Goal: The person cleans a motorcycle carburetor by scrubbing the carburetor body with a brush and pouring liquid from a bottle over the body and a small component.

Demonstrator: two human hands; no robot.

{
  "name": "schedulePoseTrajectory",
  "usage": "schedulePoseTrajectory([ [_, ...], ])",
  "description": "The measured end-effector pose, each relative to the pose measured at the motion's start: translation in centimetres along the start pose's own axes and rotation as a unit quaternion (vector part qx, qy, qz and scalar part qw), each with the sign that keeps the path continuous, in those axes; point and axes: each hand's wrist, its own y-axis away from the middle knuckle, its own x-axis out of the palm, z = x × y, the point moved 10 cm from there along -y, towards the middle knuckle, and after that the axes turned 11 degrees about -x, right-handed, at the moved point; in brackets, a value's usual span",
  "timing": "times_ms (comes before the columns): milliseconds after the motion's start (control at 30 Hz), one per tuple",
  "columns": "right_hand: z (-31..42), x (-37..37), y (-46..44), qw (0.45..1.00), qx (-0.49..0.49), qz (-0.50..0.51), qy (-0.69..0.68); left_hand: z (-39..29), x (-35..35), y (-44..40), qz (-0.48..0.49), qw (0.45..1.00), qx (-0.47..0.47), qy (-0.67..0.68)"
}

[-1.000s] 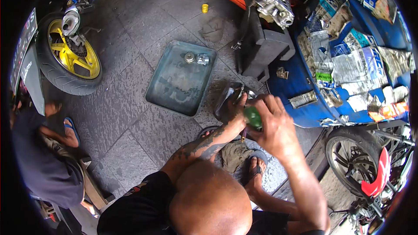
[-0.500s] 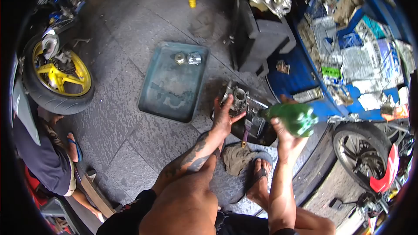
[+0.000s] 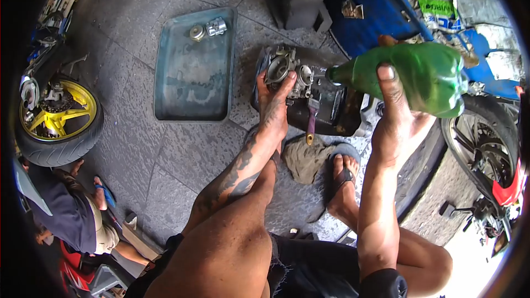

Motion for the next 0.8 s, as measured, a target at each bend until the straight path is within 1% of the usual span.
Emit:
schedulePoseTrajectory([
  [67, 0.6, 0.2, 0.1, 0.997, -0.038, 0.005, 0.062, -0.2, 0.1, 0.4, -0.004, 1.000, -0.007, 0.014],
  [133, 0.3, -0.2, 0.1, 0.995, -0.057, 0.004, 0.087, 0.0, 0.1, 1.0, -0.019, 0.999, -0.039, 0.004],
  [233, 0.0, -0.1, 0.0, 0.991, -0.049, 0.020, 0.124, 0.4, -0.3, 0.9, -0.015, 0.999, -0.037, -0.007],
  [300, 0.8, 0.1, -0.2, 0.984, -0.105, 0.024, 0.144, 0.3, 0.3, 0.8, 0.010, 0.999, -0.031, -0.012],
  [333, 1.7, 1.4, -0.2, 0.984, -0.103, 0.026, 0.145, 0.3, 0.0, 0.6, 0.008, 0.999, -0.032, -0.011],
  [367, 2.1, 1.8, 0.1, 0.989, -0.066, -0.039, 0.126, 0.9, 0.8, 0.3, 0.077, 0.994, -0.073, 0.016],
  [400, 1.8, 1.3, -0.1, 0.990, -0.084, -0.024, 0.108, 1.5, 1.8, 0.4, 0.146, 0.982, -0.114, 0.043],
  [467, 1.1, 0.4, -0.3, 0.991, -0.117, 0.008, 0.071, 1.8, 1.8, 0.7, 0.139, 0.981, -0.126, 0.058],
  [533, 1.5, 0.8, -0.3, 0.989, -0.130, 0.020, 0.066, 2.3, 1.9, 0.8, 0.140, 0.972, -0.157, 0.106],
  [567, 1.7, 1.0, -0.3, 0.988, -0.134, 0.025, 0.065, 2.3, 2.0, 0.8, 0.140, 0.972, -0.156, 0.107],
  [633, 2.9, 1.5, -0.1, 0.983, -0.180, 0.020, 0.042, 2.0, 2.8, 1.1, 0.172, 0.969, -0.148, 0.094],
  [667, 3.3, 1.3, -0.1, 0.980, -0.195, 0.019, 0.034, 2.1, 2.7, 1.0, 0.172, 0.969, -0.148, 0.096],
  [733, 3.1, 0.9, -0.7, 0.984, -0.168, 0.050, 0.026, 2.0, 2.1, 0.6, 0.151, 0.976, -0.130, 0.091],
  [767, 3.1, 0.9, -0.7, 0.985, -0.160, 0.058, 0.026, 2.1, 2.3, 0.4, 0.175, 0.970, -0.133, 0.104],
  [800, 3.3, 0.9, -0.7, 0.986, -0.153, 0.066, 0.027, 2.0, 2.4, 0.6, 0.175, 0.970, -0.133, 0.104],
])
